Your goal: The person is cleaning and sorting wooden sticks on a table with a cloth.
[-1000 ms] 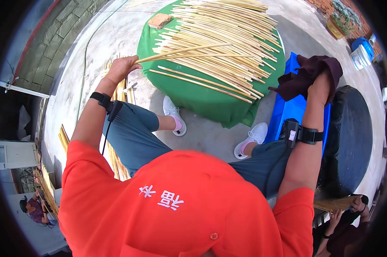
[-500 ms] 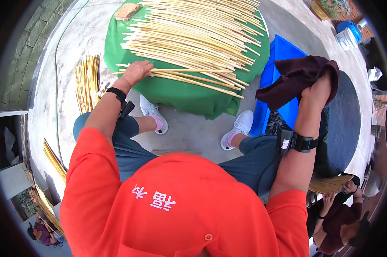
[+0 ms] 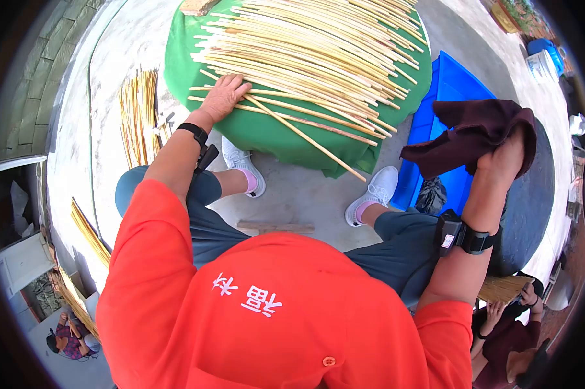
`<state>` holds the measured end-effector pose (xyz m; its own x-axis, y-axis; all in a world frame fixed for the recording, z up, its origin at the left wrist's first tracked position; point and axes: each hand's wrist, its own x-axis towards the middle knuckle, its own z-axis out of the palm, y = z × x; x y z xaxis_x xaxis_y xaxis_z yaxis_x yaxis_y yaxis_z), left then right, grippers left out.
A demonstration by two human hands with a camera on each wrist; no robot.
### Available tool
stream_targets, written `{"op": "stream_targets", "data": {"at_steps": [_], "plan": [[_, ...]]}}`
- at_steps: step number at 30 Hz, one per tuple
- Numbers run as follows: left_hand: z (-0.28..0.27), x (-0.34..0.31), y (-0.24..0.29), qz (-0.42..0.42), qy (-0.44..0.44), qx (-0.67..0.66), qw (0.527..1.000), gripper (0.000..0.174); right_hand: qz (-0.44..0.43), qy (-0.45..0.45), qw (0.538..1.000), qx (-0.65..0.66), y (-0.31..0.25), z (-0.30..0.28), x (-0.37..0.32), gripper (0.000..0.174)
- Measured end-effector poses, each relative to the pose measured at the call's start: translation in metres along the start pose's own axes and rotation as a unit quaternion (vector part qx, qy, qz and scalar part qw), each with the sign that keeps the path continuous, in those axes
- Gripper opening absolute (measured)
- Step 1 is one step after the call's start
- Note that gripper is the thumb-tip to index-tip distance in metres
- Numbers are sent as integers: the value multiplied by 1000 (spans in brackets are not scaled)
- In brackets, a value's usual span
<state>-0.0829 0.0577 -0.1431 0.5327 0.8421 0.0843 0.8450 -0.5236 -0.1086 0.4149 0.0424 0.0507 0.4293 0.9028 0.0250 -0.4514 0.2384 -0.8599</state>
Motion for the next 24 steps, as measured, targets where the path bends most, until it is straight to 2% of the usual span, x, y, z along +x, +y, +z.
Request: {"op": "stream_targets", "data": {"at_steps": [5, 7, 9, 11, 13, 15, 16, 19, 21, 24], "plan": [[5, -1, 8, -39, -23, 27, 999, 32, 23, -22, 999, 9, 1, 7, -5, 21], [9, -4, 6, -55, 5, 19, 998, 31, 23, -20, 1000, 9, 5, 11, -6, 21], [9, -6, 5, -111, -23, 13, 993, 34, 22, -13, 1000, 9, 7, 12, -6, 21], [6, -6, 12, -104, -9, 25, 994, 35, 24, -57, 998, 9, 7, 14, -6, 20], [5, -5, 25, -95, 4, 36, 995, 36, 23, -46, 999, 13, 8, 20, -8, 20], [4, -3, 47, -66, 50, -83, 993, 38, 19, -31, 999, 16, 9, 20, -5, 20], [6, -2, 56, -59, 52, -97, 992, 37, 18, -40, 999, 12, 9, 18, -1, 21], [12, 3, 71, -73, 22, -98, 992, 37, 11, -24, 1000, 9, 11, 19, 2, 22], [16, 4, 71, -69, 46, -72, 994, 34, 14, 21, 1000, 3, 8, 28, -6, 21], [11, 10, 69, -35, 43, -62, 997, 27, 8, 1, 1000, 9, 6, 26, -7, 18]]}}
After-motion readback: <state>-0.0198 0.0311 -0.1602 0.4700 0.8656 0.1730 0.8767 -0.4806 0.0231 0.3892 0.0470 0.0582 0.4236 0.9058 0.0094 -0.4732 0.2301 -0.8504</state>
